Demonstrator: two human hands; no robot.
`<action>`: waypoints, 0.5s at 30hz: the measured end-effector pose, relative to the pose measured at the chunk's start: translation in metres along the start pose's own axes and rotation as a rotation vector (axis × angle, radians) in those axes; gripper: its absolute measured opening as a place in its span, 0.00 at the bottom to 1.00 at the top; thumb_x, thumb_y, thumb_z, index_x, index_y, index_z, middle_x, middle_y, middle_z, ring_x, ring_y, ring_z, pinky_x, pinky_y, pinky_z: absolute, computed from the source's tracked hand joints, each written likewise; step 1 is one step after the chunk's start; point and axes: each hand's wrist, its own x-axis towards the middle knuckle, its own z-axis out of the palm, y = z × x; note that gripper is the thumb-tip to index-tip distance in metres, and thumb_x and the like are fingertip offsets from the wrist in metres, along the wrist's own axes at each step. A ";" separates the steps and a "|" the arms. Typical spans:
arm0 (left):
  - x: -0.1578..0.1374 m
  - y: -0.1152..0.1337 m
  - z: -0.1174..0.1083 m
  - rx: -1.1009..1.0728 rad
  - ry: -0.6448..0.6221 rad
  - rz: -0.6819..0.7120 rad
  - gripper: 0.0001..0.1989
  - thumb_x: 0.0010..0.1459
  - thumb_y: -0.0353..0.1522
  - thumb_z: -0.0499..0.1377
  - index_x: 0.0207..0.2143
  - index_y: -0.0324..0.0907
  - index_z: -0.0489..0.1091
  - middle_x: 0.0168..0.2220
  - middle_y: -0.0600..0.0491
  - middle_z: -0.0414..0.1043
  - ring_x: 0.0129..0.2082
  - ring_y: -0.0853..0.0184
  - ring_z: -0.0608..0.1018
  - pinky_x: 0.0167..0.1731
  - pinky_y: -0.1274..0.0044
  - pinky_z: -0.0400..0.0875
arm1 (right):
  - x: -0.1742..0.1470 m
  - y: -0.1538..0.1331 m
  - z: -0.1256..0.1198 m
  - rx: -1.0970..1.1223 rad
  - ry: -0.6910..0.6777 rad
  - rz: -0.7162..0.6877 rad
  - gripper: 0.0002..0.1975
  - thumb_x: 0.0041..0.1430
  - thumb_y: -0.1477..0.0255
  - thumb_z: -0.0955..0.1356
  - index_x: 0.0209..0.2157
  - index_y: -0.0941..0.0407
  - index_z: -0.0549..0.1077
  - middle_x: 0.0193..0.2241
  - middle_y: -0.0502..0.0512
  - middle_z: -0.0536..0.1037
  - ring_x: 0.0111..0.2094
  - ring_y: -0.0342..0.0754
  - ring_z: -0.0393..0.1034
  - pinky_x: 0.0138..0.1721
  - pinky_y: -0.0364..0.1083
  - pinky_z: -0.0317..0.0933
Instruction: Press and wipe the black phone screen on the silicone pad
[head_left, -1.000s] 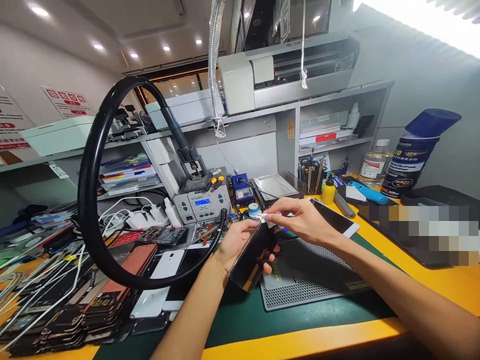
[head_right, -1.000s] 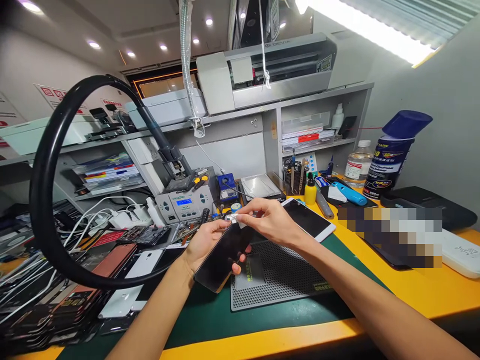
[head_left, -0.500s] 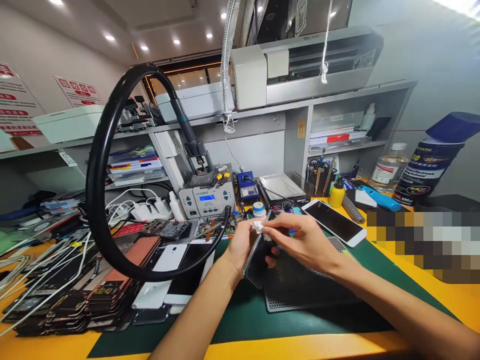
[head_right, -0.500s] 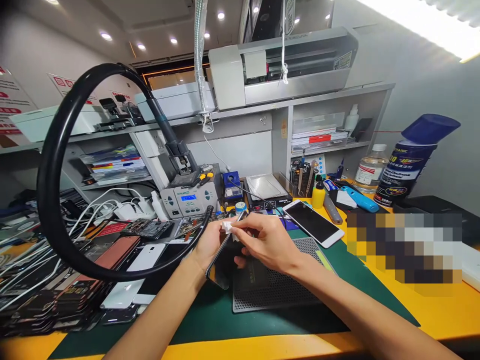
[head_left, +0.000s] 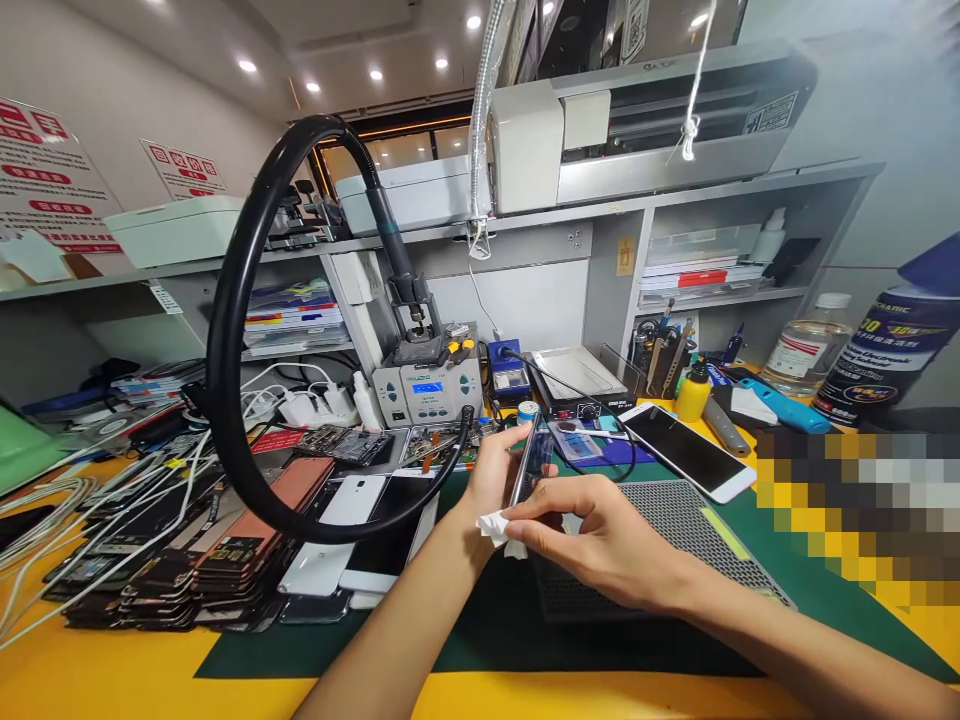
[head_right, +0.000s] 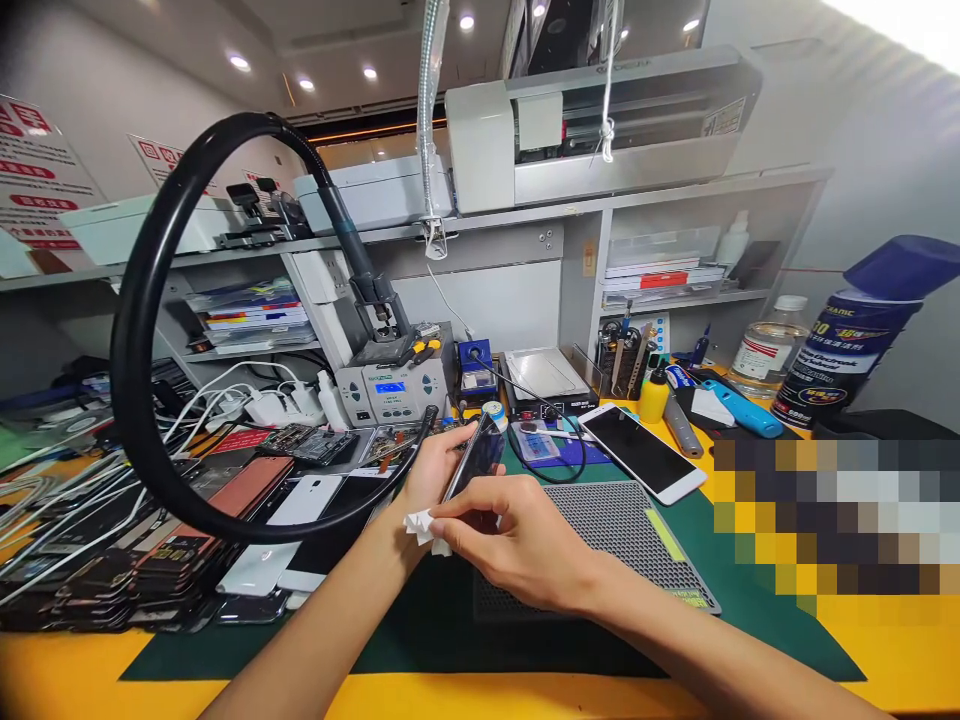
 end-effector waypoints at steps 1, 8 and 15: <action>0.000 0.000 0.001 -0.004 0.013 0.007 0.18 0.62 0.43 0.56 0.36 0.35 0.74 0.24 0.46 0.76 0.23 0.59 0.78 0.27 0.71 0.70 | 0.000 0.001 0.000 -0.021 0.020 -0.008 0.10 0.63 0.62 0.70 0.37 0.51 0.84 0.32 0.53 0.85 0.31 0.49 0.74 0.35 0.46 0.66; -0.012 -0.003 0.015 -0.014 -0.018 0.122 0.16 0.61 0.39 0.56 0.37 0.35 0.75 0.23 0.48 0.74 0.20 0.63 0.76 0.25 0.74 0.70 | 0.006 0.002 -0.005 -0.081 0.180 -0.023 0.09 0.63 0.65 0.70 0.37 0.54 0.83 0.32 0.54 0.83 0.32 0.48 0.73 0.33 0.45 0.64; -0.013 -0.009 0.019 0.073 0.015 0.177 0.17 0.62 0.39 0.55 0.40 0.35 0.75 0.22 0.50 0.72 0.19 0.65 0.75 0.18 0.78 0.65 | 0.017 0.012 -0.016 0.168 0.320 0.083 0.13 0.60 0.59 0.72 0.37 0.54 0.82 0.34 0.55 0.81 0.27 0.46 0.72 0.25 0.44 0.69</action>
